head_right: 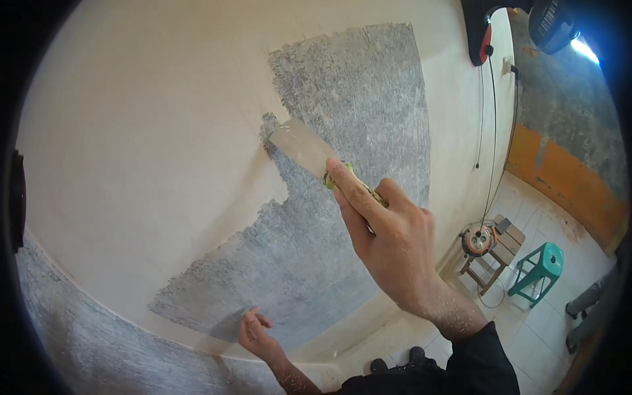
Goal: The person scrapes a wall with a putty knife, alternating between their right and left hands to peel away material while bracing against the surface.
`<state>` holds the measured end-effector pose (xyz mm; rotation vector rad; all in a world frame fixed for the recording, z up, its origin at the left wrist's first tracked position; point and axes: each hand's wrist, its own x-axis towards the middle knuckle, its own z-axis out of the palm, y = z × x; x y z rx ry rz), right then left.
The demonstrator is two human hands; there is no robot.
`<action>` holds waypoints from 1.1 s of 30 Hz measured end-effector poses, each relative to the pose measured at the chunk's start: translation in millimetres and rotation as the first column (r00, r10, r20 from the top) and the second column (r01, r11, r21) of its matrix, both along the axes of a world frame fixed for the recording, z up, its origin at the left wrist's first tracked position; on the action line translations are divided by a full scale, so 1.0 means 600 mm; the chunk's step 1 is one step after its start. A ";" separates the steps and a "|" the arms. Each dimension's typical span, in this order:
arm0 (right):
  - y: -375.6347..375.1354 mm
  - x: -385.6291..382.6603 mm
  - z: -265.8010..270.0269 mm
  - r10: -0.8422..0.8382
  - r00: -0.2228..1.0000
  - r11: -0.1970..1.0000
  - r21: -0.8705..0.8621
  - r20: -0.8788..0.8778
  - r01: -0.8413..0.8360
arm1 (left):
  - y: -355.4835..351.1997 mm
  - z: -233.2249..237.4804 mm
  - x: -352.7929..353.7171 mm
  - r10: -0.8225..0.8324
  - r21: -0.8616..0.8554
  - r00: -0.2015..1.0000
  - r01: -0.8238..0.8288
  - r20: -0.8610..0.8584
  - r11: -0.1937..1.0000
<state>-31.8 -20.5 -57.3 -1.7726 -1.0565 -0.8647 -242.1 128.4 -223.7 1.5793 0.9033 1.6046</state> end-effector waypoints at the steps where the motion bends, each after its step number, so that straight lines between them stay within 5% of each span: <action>1: 0.007 0.002 -0.014 0.012 1.000 1.000 0.012 0.000 -0.012 | -0.001 -0.004 -0.006 -0.030 -0.002 1.000 0.030 -0.005 1.000; 4: 0.024 -0.009 -0.046 0.019 0.999 0.998 0.069 -0.050 -0.015 | 0.004 -0.008 0.008 -0.099 0.006 0.995 0.099 0.026 0.995; 10: 0.037 -0.007 0.070 -0.033 0.993 0.991 0.135 0.116 0.017 | 0.005 -0.015 -0.015 -0.131 -0.018 0.990 0.132 0.055 0.991; 15: 0.023 -0.032 -0.034 -0.021 0.995 0.998 0.054 -0.101 0.027 | 0.029 -0.028 -0.048 -0.080 -0.013 0.997 0.080 0.011 0.997; 19: 0.046 -0.019 0.057 -0.033 0.999 0.986 0.164 0.021 0.030 | 0.038 -0.033 -0.055 -0.148 -0.054 0.988 0.150 0.034 0.987; 24: 0.030 -0.041 -0.010 -0.076 0.995 0.994 0.076 -0.069 0.081 | 0.053 -0.041 -0.058 -0.140 -0.053 0.990 0.139 -0.013 0.989; 30: 0.016 -0.032 0.050 -0.077 0.990 0.995 0.047 -0.121 0.084 | 0.063 -0.052 -0.057 -0.253 -0.028 0.967 0.253 0.009 0.967; 33: 0.019 -0.037 0.000 -0.085 0.992 0.996 0.018 -0.091 0.087 | 0.060 -0.050 -0.057 -0.226 -0.032 0.973 0.224 -0.054 0.974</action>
